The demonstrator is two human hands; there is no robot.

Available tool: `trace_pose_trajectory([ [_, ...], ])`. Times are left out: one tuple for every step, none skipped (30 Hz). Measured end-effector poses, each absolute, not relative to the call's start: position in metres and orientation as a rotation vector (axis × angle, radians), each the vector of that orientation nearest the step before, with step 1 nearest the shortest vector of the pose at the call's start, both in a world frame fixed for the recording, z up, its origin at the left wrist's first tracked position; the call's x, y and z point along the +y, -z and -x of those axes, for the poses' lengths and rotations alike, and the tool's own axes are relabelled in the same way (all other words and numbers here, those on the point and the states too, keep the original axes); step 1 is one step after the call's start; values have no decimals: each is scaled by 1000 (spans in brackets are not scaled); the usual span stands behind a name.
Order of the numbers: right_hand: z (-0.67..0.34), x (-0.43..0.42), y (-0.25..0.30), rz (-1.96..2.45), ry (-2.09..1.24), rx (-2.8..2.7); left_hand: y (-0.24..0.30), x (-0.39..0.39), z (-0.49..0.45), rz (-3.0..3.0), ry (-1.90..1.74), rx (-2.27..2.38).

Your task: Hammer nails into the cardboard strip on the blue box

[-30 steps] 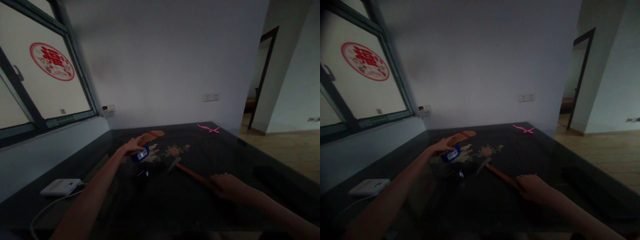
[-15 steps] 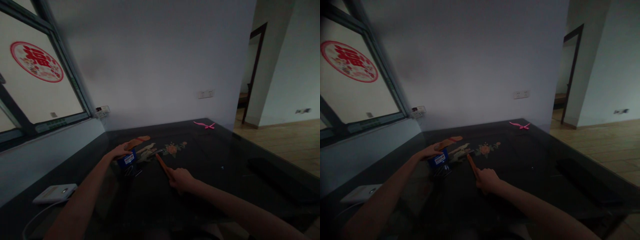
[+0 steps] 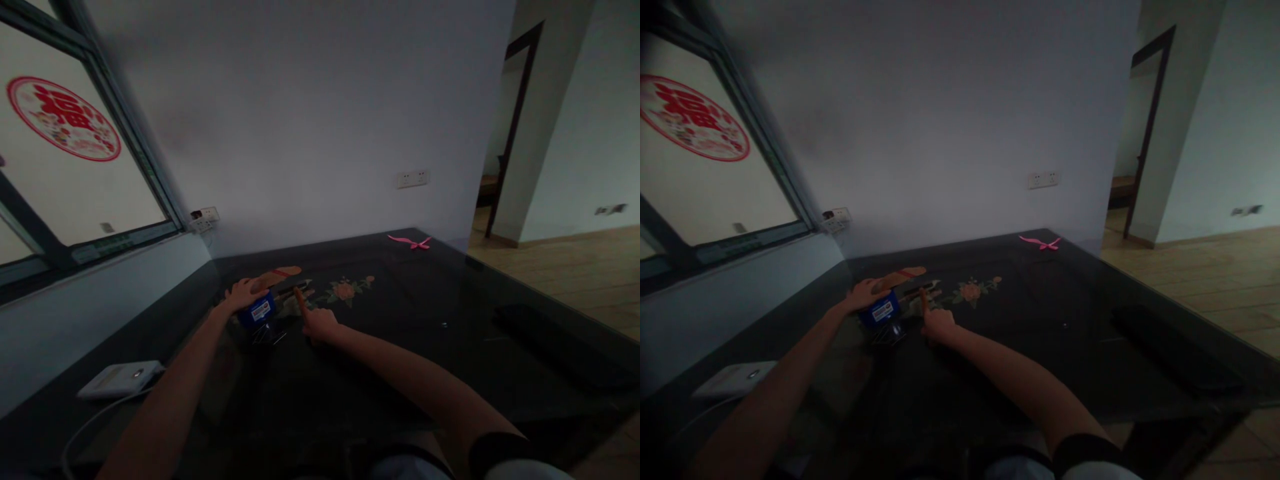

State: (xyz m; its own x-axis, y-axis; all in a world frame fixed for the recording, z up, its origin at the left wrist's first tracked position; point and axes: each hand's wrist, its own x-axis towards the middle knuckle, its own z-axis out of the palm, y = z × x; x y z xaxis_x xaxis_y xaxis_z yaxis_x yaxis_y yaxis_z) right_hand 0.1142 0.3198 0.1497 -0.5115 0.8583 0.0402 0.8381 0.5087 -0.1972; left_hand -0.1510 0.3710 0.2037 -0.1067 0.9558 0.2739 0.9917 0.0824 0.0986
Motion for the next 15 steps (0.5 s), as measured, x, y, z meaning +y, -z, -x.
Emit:
trace_pose_trajectory([
  [-113,323,-149,1470,-230,-2616,-205,369,146,1987,476,-2191],
  [-111,326,-149,1461,-230,-2623,-205,366,140,1970,599,-2160],
  [-111,329,-148,1450,-229,-2629,-206,364,130,1955,756,-2100],
  [-110,331,-148,1441,-227,-2635,-206,362,118,1948,926,-2023],
  [-110,333,-148,1432,-225,-2639,-205,360,103,1939,1111,-1947],
  [-110,335,-147,1426,-221,-2640,-202,358,86,1974,1315,-1860],
  [-111,336,-147,1423,-215,-2638,-198,356,66,2008,1520,-1782],
  [-111,337,-146,1421,-210,-2635,-193,353,46,2031,1578,-1750],
  [-112,338,-145,1421,-204,-2630,-187,350,25,2076,1611,-1726],
  [-114,338,-143,1420,-197,-2624,-180,346,6,2127,1642,-1700],
  [-116,337,-141,1420,-189,-2613,-172,343,-12,2163,1656,-1679],
  [-119,336,-138,1418,-182,-2601,-165,339,-26,2197,1673,-1651],
  [-122,334,-135,1414,-177,-2588,-158,335,-36,2234,1714,-1623],
  [-125,332,-132,1402,-174,-2575,-151,332,-43,2250,1753,-1616],
  [-130,330,-129,1377,-173,-2566,-145,330,-46,2246,1798,-1626],
])
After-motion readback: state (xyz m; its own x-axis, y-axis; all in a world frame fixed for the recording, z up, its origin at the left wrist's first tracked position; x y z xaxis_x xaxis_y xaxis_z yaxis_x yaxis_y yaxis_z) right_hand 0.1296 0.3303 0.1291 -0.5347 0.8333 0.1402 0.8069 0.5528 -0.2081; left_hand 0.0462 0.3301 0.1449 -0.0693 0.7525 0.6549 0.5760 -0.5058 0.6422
